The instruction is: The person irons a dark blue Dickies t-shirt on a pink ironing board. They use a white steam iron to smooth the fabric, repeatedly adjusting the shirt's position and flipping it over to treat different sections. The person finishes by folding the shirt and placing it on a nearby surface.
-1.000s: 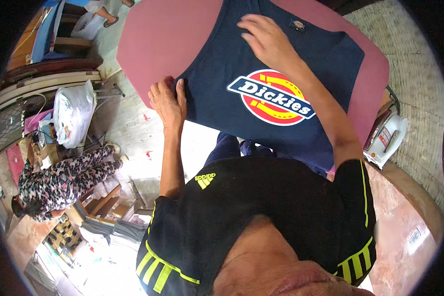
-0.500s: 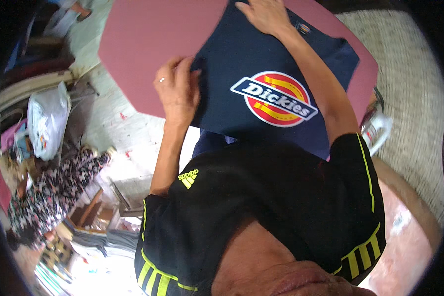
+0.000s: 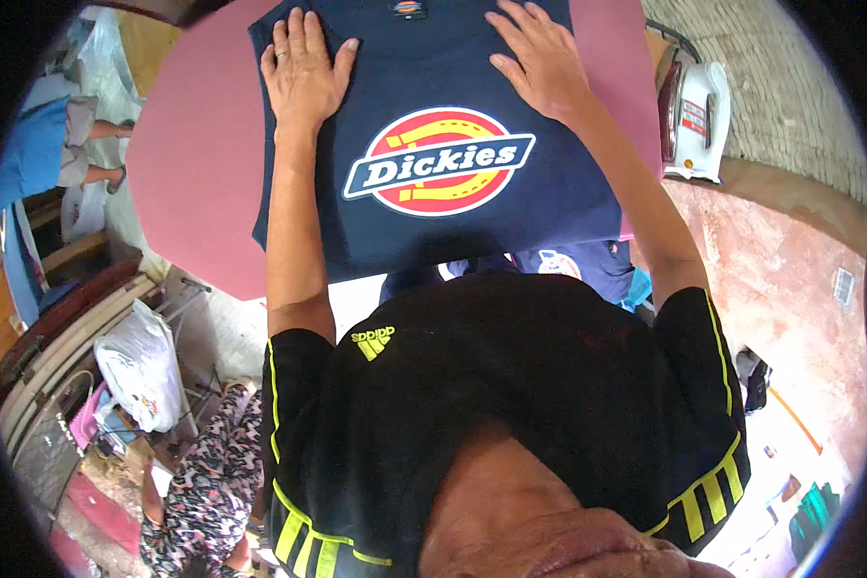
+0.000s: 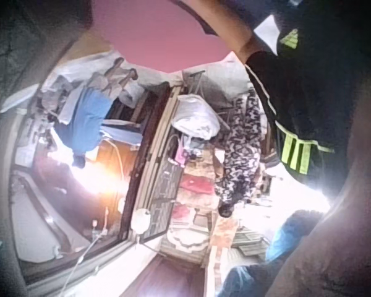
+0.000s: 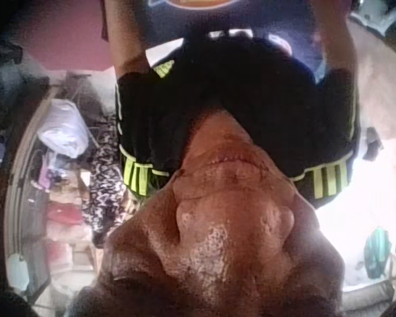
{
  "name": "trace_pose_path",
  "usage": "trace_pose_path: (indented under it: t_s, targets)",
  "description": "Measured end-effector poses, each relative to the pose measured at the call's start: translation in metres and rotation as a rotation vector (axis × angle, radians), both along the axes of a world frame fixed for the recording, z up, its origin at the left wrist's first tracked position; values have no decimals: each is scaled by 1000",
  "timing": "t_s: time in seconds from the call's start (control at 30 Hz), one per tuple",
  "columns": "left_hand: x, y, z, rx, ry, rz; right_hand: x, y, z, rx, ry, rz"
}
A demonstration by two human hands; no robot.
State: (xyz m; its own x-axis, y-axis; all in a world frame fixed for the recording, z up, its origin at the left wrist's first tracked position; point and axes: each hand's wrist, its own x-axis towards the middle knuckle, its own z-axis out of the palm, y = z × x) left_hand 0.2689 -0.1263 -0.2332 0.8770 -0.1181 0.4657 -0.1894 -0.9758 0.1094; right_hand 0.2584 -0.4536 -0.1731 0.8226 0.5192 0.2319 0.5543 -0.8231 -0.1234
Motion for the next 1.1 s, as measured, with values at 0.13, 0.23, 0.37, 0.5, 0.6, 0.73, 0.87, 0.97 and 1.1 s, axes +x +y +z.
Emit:
trace_pose_path:
  t_s: [0.13, 0.23, 0.37, 0.5, 0.6, 0.73, 0.87, 0.97, 1.1]
  targets:
    - [-6, -10, 11, -48, -183, -36, 5, -11, -23, 4, -9, -192]
    - [-44, -58, 47, -178, -41, -322, 5, -13, -31, -34, -221, -195]
    - [-82, -105, 63, 147, 133, -435, 4, -10, -12, 33, -104, -213]
    - [-83, -91, 41, 84, 174, -491, -3, -14, -23, 21, -26, -216]
    - [-91, -94, 29, 32, 196, -511, -11, -21, -18, 10, -27, -192]
    - [-89, -91, 25, -149, 188, -542, -7, 2, -15, 128, -115, -64]
    - [-82, -90, 17, -253, 207, -403, -3, 33, -23, -45, -15, 149]
    - [-83, -84, 31, -86, 262, -274, -4, 33, -10, -80, 60, 127]
    - [-74, -82, 27, -105, 281, -211, 1, 32, -15, -11, 21, 40]
